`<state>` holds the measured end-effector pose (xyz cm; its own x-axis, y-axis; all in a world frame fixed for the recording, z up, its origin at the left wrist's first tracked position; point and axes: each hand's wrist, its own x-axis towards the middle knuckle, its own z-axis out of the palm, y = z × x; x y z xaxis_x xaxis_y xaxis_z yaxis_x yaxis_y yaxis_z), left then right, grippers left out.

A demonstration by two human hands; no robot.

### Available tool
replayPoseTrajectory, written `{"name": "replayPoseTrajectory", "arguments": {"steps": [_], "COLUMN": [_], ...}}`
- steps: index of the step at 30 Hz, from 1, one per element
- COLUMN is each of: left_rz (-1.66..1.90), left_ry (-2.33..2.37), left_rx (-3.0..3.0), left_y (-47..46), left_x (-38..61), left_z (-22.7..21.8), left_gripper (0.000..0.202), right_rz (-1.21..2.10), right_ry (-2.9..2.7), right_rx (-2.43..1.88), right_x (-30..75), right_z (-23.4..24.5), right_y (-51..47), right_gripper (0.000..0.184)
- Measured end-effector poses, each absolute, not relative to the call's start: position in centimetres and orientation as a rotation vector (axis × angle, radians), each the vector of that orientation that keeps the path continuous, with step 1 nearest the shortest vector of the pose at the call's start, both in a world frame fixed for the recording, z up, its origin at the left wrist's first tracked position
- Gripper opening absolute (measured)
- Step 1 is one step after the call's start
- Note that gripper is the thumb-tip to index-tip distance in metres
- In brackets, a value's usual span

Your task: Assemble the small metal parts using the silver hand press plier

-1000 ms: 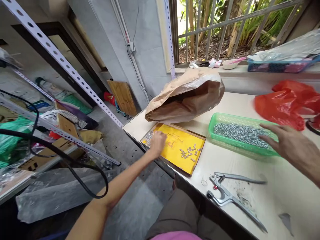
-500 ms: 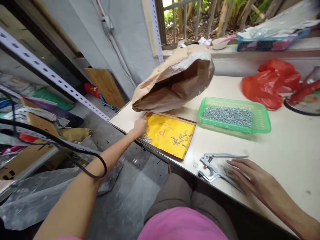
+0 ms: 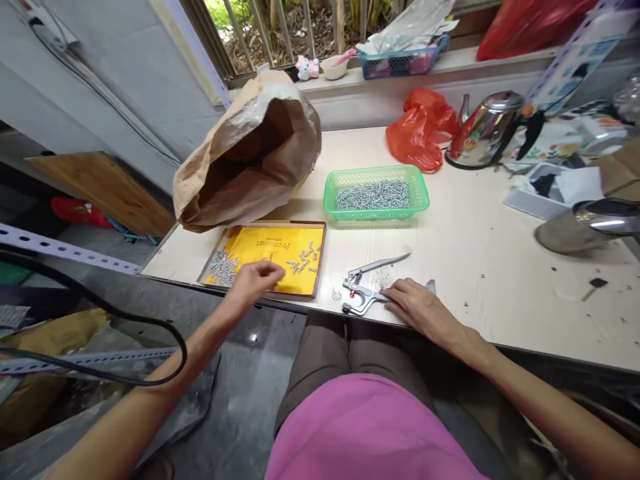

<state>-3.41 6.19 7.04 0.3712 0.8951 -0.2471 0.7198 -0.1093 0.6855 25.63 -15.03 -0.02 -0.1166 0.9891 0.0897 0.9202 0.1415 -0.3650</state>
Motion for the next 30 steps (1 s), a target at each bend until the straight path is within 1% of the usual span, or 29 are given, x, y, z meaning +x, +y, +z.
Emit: {"name": "replayPoseTrajectory", "arguments": {"steps": [2,5,8,13,21,25,30], "left_rz": [0.22,0.14,0.116,0.075,-0.115,-0.231,-0.186], "left_ry": [1.216,1.084,1.107,1.187,1.195,1.197,1.217], "left_rx": [1.735,1.595,1.509,1.423,1.436,1.41,1.286], "left_y": [2.4,-1.2,-2.5,-3.0,-2.7,-2.1,-2.3], "left_x": [-0.1,4.0,6.5,7.6,8.1,8.7,8.9], "left_z": [6.8,5.4,3.4,1.6,1.9,2.5,2.3], "left_gripper": [0.023,0.019,0.017,0.021,0.025,0.032,0.032], "right_rz": [0.294,0.221,0.169,0.179,0.184,0.165,0.155], "right_ry": [-2.142,-2.17,-2.168,-2.146,-2.122,-2.116,-2.116], "right_rx": [-1.879,-1.947,-2.01,-2.058,-2.085,-2.087,-2.092], "right_x": [25.6,26.0,26.7,27.7,27.6,27.7,27.8], "right_z": [0.1,0.5,0.9,0.7,0.2,0.0,-0.3], "right_y": [-14.7,-14.5,-14.6,-14.8,-15.0,-15.0,-15.0], "right_gripper": [0.024,0.024,0.026,0.027,0.028,0.027,0.025]}}
